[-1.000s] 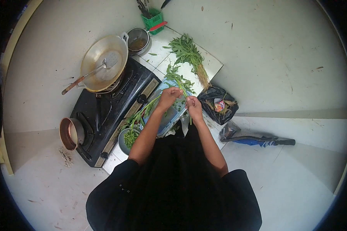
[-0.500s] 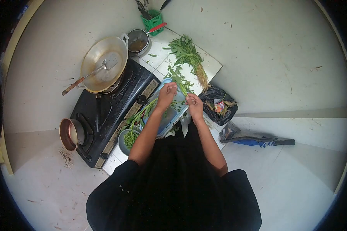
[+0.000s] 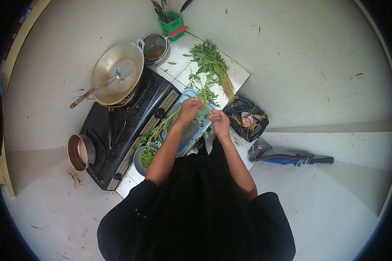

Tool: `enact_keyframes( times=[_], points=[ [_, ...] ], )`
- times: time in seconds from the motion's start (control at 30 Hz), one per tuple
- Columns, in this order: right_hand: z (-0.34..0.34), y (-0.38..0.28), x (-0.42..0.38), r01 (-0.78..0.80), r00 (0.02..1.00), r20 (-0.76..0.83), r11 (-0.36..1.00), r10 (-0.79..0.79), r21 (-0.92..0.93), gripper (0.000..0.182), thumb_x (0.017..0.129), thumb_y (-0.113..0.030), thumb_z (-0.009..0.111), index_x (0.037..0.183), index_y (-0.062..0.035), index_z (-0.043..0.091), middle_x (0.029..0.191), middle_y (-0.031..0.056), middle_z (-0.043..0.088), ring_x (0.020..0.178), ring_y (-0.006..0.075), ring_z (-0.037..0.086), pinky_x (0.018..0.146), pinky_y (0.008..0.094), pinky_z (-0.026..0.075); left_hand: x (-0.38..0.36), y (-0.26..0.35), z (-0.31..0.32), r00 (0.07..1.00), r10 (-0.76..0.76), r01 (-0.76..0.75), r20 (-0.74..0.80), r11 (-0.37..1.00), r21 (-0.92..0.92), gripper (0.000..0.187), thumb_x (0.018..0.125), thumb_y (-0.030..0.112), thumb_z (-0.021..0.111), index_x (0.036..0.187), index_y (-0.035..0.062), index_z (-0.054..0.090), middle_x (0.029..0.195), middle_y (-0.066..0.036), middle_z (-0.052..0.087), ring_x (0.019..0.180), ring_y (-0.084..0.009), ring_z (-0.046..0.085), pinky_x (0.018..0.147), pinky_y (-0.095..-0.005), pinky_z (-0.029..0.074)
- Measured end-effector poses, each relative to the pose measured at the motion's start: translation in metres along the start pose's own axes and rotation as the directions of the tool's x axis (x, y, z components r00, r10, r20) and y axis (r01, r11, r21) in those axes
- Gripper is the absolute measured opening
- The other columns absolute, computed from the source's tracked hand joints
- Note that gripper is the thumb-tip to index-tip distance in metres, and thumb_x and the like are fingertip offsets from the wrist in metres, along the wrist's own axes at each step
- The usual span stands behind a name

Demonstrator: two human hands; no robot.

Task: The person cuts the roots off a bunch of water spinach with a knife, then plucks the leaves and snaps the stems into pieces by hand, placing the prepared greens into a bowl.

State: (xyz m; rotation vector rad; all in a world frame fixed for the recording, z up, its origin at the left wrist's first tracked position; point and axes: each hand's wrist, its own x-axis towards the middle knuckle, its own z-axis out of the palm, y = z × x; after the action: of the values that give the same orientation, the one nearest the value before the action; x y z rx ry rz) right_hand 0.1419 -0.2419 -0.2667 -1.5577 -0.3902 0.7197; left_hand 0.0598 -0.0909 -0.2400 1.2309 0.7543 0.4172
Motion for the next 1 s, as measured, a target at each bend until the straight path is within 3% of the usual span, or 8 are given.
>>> enact_keyframes(
  times=[0.37, 0.53, 0.67, 0.77, 0.83, 0.87, 0.93, 1.0],
  points=[
    [0.007, -0.002, -0.003, 0.057, 0.998, -0.005, 0.995, -0.057, -0.081, 0.021, 0.084, -0.003, 0.072, 0.104, 0.0006, 0.067, 0.085, 0.0028, 0.065, 0.074, 0.0083, 0.057, 0.068, 0.0235, 0.046, 0.006, -0.021, -0.011, 0.994, 0.079, -0.08, -0.079, 0.997, -0.009, 0.014, 0.09, 0.013, 0.068, 0.082, 0.0033, 0.063, 0.073, -0.001, 0.064, 0.066, -0.0074, 0.056, 0.063, -0.023, 0.044],
    [0.021, -0.003, -0.005, -0.005, 1.0, -0.008, 0.999, 0.005, -0.044, 0.017, 0.089, -0.006, 0.067, 0.104, 0.0022, 0.067, 0.081, 0.0039, 0.067, 0.07, 0.0091, 0.06, 0.066, 0.024, 0.047, 0.028, -0.04, -0.01, 0.946, 0.193, -0.132, -0.259, 0.963, 0.236, 0.017, 0.089, 0.01, 0.068, 0.074, 0.0028, 0.062, 0.066, 0.001, 0.06, 0.06, -0.0054, 0.05, 0.054, -0.0243, 0.038],
    [0.025, -0.006, -0.002, -0.013, 1.0, -0.018, 0.996, 0.012, -0.086, 0.017, 0.09, -0.007, 0.067, 0.105, 0.0021, 0.067, 0.081, 0.0043, 0.067, 0.067, 0.0092, 0.06, 0.064, 0.0242, 0.048, 0.037, -0.055, -0.008, 0.909, 0.284, -0.203, -0.305, 0.941, 0.272, 0.018, 0.089, 0.01, 0.068, 0.074, 0.0022, 0.062, 0.065, 0.001, 0.06, 0.059, -0.0052, 0.05, 0.054, -0.0237, 0.038],
    [0.025, -0.012, -0.002, -0.052, 0.999, -0.009, 0.99, 0.051, -0.128, 0.019, 0.092, -0.008, 0.066, 0.107, 0.002, 0.065, 0.083, 0.0035, 0.066, 0.066, 0.0087, 0.058, 0.066, 0.023, 0.047, 0.032, -0.041, -0.006, 0.863, 0.299, -0.145, -0.407, 0.919, 0.368, 0.019, 0.09, 0.011, 0.066, 0.075, 0.0012, 0.063, 0.065, -0.001, 0.061, 0.059, -0.0072, 0.051, 0.056, -0.0245, 0.04],
    [0.02, -0.014, -0.007, -0.061, 0.998, -0.005, 0.988, 0.061, -0.142, 0.018, 0.093, -0.009, 0.066, 0.107, 0.0017, 0.065, 0.086, 0.0034, 0.067, 0.069, 0.0082, 0.058, 0.065, 0.0234, 0.046, 0.038, -0.03, -0.018, 0.626, 0.587, -0.191, -0.513, 0.753, 0.629, 0.017, 0.087, 0.013, 0.067, 0.078, -0.0006, 0.066, 0.066, -0.012, 0.066, 0.056, -0.0187, 0.063, 0.056, -0.0347, 0.049],
    [0.016, -0.014, -0.01, -0.06, 0.998, -0.002, 0.987, 0.06, -0.147, 0.018, 0.093, -0.009, 0.066, 0.107, 0.0017, 0.065, 0.086, 0.0034, 0.067, 0.069, 0.0082, 0.058, 0.065, 0.0234, 0.046, 0.041, -0.025, -0.024, 0.624, 0.586, -0.191, -0.517, 0.756, 0.626, 0.017, 0.087, 0.013, 0.067, 0.078, -0.0006, 0.066, 0.066, -0.012, 0.066, 0.056, -0.0187, 0.063, 0.056, -0.0347, 0.049],
    [0.006, -0.012, -0.018, -0.07, 0.996, 0.05, 0.997, 0.068, 0.033, 0.019, 0.096, -0.015, 0.063, 0.109, -0.0004, 0.065, 0.088, 0.0016, 0.066, 0.07, 0.0073, 0.057, 0.064, 0.0229, 0.045, 0.04, -0.006, -0.035, 0.925, 0.109, 0.033, -0.364, 0.931, 0.363, 0.019, 0.089, 0.012, 0.064, 0.077, -0.0021, 0.066, 0.065, -0.015, 0.066, 0.052, -0.025, 0.063, 0.055, -0.0383, 0.051],
    [-0.001, -0.011, -0.022, -0.13, 0.991, 0.047, 0.99, 0.128, 0.056, 0.021, 0.098, -0.019, 0.061, 0.111, -0.0021, 0.064, 0.09, 0.0005, 0.065, 0.071, 0.0068, 0.056, 0.064, 0.0223, 0.044, 0.037, 0.001, -0.04, 0.942, 0.068, 0.064, -0.329, 0.926, 0.373, 0.021, 0.09, 0.014, 0.063, 0.078, -0.003, 0.067, 0.065, -0.016, 0.066, 0.053, -0.0265, 0.064, 0.056, -0.0398, 0.052]
  ],
)
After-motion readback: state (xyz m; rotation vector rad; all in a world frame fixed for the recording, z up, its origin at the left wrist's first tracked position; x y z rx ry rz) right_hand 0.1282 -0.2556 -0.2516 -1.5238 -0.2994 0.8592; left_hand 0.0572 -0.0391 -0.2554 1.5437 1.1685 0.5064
